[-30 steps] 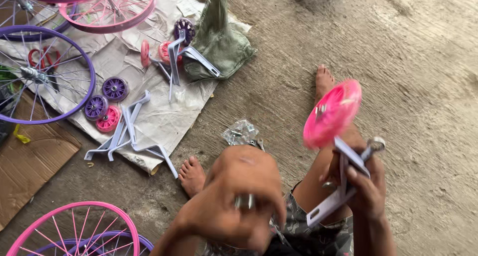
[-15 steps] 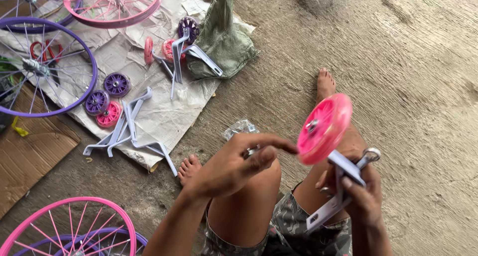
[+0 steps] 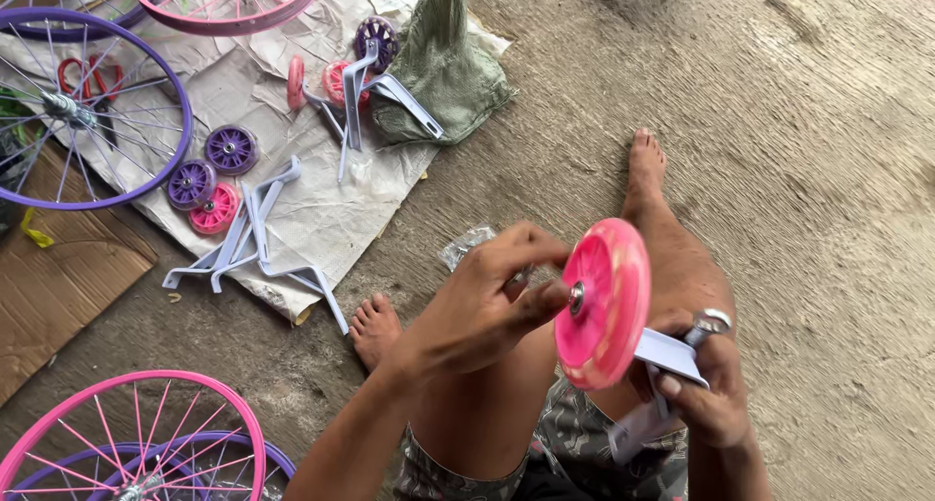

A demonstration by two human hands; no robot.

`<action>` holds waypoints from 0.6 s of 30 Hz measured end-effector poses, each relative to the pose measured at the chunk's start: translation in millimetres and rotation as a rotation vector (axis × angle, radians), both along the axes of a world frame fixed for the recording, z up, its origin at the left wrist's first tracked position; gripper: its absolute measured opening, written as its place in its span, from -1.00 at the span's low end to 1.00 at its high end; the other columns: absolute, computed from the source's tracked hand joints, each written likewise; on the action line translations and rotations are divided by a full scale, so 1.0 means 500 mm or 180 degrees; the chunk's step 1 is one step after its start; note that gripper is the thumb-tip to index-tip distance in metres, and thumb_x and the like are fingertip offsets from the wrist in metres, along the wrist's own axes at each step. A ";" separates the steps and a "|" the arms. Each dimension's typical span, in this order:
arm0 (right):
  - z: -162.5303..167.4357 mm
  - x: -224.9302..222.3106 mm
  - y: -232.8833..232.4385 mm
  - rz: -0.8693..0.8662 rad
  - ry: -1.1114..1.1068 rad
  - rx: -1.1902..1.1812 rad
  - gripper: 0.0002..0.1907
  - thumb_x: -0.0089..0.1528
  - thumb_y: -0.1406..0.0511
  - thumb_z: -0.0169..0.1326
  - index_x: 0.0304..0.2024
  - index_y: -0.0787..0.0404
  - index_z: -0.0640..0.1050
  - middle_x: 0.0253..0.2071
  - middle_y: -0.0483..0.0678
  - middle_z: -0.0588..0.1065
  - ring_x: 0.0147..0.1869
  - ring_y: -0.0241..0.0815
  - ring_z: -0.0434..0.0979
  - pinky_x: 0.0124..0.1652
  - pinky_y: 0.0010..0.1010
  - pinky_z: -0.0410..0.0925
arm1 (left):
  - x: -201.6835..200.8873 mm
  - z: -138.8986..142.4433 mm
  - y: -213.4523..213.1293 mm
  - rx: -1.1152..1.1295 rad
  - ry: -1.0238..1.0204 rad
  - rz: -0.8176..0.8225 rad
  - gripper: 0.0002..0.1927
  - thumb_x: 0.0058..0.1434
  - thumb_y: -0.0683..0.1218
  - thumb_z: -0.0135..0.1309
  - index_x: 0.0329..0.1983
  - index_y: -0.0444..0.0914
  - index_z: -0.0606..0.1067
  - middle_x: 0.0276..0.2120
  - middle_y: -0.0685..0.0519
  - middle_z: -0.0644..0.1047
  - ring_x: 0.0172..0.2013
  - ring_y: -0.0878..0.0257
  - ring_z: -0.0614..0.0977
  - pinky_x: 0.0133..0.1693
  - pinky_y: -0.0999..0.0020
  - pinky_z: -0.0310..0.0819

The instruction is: The person sits on the ground assembling training wheels for a child's bicycle. They hold a purple training wheel against a white metal bracket, thread bolts by hand, and tighten them with combination wrenches, then repeat the process fitting a pink training wheel to a second bracket and fitting a wheel onto the bracket axle.

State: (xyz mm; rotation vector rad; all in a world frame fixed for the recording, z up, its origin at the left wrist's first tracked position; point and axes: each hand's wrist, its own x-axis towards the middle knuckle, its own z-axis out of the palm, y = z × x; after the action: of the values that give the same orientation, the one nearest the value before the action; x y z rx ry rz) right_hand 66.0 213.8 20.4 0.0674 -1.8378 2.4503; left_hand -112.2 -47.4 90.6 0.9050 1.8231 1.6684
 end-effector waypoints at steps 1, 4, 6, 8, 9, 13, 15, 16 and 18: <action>0.015 -0.004 -0.010 -0.0368 0.0018 0.0297 -0.59 0.23 0.35 0.16 0.03 0.55 0.45 -0.34 0.06 0.48 -0.35 -0.20 0.53 -0.38 -0.44 0.40 | 0.004 0.008 -0.013 0.0079 -0.0123 -0.0217 -0.01 0.20 0.70 -0.32 0.03 -0.21 0.56 -0.15 0.05 0.54 -0.25 0.30 0.52 -0.25 0.34 0.42; 0.045 -0.038 -0.026 -0.1164 -0.0027 0.0854 -0.61 0.28 0.38 0.12 0.09 0.50 0.42 -0.30 0.04 0.47 -0.27 -0.21 0.50 -0.22 -0.36 0.45 | 0.013 0.043 -0.072 0.0597 -0.0709 -0.1079 -0.15 0.22 0.63 -0.15 -0.40 -0.20 0.62 -0.34 0.02 0.56 -0.19 0.25 0.60 0.01 0.31 0.45; 0.053 -0.068 -0.029 -0.1366 -0.0198 0.0724 -0.65 0.31 0.39 0.10 0.10 0.47 0.41 -0.29 0.02 0.45 -0.25 -0.23 0.49 -0.06 -0.22 0.57 | 0.028 0.057 -0.128 0.1132 -0.0316 -0.0663 -0.26 0.37 0.55 -0.15 -0.24 -0.19 0.56 -0.22 0.01 0.52 -0.08 0.18 0.57 0.15 0.25 0.37; 0.053 -0.086 -0.041 -0.1467 -0.0202 0.0713 -0.68 0.32 0.38 0.08 0.08 0.46 0.43 -0.32 0.02 0.47 -0.28 -0.21 0.50 -0.11 -0.17 0.57 | 0.055 0.039 -0.167 0.1079 0.0396 0.0256 -0.33 0.40 0.48 -0.11 -0.19 -0.19 0.55 -0.26 0.05 0.50 -0.18 0.20 0.52 0.07 0.24 0.33; 0.047 -0.095 -0.049 -0.1453 -0.0235 0.0704 -0.69 0.32 0.38 0.07 0.07 0.45 0.44 -0.33 0.03 0.48 -0.30 -0.20 0.51 -0.13 -0.14 0.58 | 0.074 0.017 -0.182 0.0692 0.0792 0.0966 -0.36 0.35 0.45 -0.07 -0.21 -0.20 0.57 -0.37 0.08 0.48 -0.32 0.24 0.48 -0.07 0.27 0.33; -0.010 -0.136 -0.098 -0.1187 -0.0841 0.0438 -0.64 0.28 0.37 0.07 0.10 0.42 0.43 -0.27 -0.02 0.47 -0.24 -0.23 0.51 -0.13 -0.16 0.56 | 0.204 -0.113 -0.218 0.0192 0.0892 0.2396 -0.47 0.32 0.30 0.06 -0.14 -0.27 0.56 -0.51 0.09 0.46 -0.56 0.30 0.41 -0.39 0.35 0.36; -0.055 -0.167 -0.123 -0.0948 -0.1336 0.0395 -0.65 0.27 0.35 0.07 0.07 0.41 0.42 -0.27 -0.04 0.47 -0.24 -0.24 0.53 -0.16 -0.18 0.57 | 0.272 -0.168 -0.258 -0.0125 0.0801 0.2372 -0.65 0.29 0.12 0.13 -0.12 -0.25 0.62 -0.54 0.12 0.50 -0.56 0.36 0.47 -0.47 0.41 0.35; -0.080 -0.183 -0.140 -0.0867 -0.1606 0.0252 -0.64 0.27 0.33 0.08 0.07 0.40 0.43 -0.29 -0.05 0.47 -0.26 -0.25 0.53 -0.18 -0.20 0.56 | 0.296 -0.188 -0.289 -0.0356 0.0803 0.2213 -0.74 0.34 0.02 0.12 -0.06 -0.22 0.66 -0.53 0.16 0.51 -0.53 0.41 0.53 -0.44 0.46 0.44; -0.136 -0.227 -0.178 -0.0690 -0.2138 -0.0012 -0.62 0.26 0.30 0.11 0.08 0.37 0.45 -0.32 -0.07 0.48 -0.30 -0.26 0.54 -0.22 -0.23 0.55 | 0.333 -0.216 -0.318 -0.0164 0.0481 0.2749 -0.76 0.30 -0.06 0.08 -0.03 -0.26 0.56 -0.48 0.14 0.55 -0.49 0.42 0.54 -0.41 0.48 0.45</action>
State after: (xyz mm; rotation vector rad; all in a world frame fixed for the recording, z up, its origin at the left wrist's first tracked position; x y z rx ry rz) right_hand -47.3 124.5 -47.5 -1.0104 -1.9027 2.4908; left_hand 54.3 -206.4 -17.5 0.1957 2.5629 2.0368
